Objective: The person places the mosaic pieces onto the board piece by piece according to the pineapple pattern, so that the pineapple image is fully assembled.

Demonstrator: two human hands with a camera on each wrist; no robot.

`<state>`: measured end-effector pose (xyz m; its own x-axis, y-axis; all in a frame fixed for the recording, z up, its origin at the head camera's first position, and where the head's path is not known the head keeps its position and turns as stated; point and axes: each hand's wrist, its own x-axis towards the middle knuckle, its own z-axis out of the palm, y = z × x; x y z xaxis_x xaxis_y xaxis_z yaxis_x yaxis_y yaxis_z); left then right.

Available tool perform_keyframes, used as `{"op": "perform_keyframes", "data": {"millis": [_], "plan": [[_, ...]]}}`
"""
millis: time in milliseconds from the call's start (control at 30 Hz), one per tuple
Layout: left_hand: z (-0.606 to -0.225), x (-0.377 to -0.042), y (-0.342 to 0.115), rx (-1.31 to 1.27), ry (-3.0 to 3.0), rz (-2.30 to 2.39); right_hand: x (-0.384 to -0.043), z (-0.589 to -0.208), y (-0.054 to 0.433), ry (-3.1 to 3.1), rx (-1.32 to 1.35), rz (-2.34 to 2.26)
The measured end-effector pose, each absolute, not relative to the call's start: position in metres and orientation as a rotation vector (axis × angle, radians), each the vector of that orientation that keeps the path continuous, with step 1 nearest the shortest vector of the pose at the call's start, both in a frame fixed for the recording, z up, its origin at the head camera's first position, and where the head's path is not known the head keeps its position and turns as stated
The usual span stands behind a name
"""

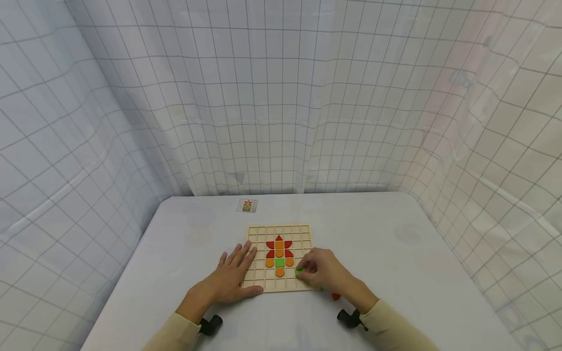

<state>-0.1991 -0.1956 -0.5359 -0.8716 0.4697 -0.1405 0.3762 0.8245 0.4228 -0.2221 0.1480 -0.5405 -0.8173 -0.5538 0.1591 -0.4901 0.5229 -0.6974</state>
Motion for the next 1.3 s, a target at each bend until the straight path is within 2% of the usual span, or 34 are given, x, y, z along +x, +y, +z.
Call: {"op": "perform_keyframes", "data": {"millis": [367, 933, 1300], "plan": [[-0.539, -0.200, -0.196, 0.662, 2.779, 0.589, -0.220, -0.540, 0.135, 2.701, -0.984, -1.111], [-0.539, -0.200, -0.196, 0.655, 2.777, 0.586, -0.217, -0.547, 0.117, 2.761, -0.898, -1.144], [-0.537, -0.199, -0.195, 0.647, 2.777, 0.583, -0.216, -0.546, 0.125, 2.765, -0.884, -1.122]]}}
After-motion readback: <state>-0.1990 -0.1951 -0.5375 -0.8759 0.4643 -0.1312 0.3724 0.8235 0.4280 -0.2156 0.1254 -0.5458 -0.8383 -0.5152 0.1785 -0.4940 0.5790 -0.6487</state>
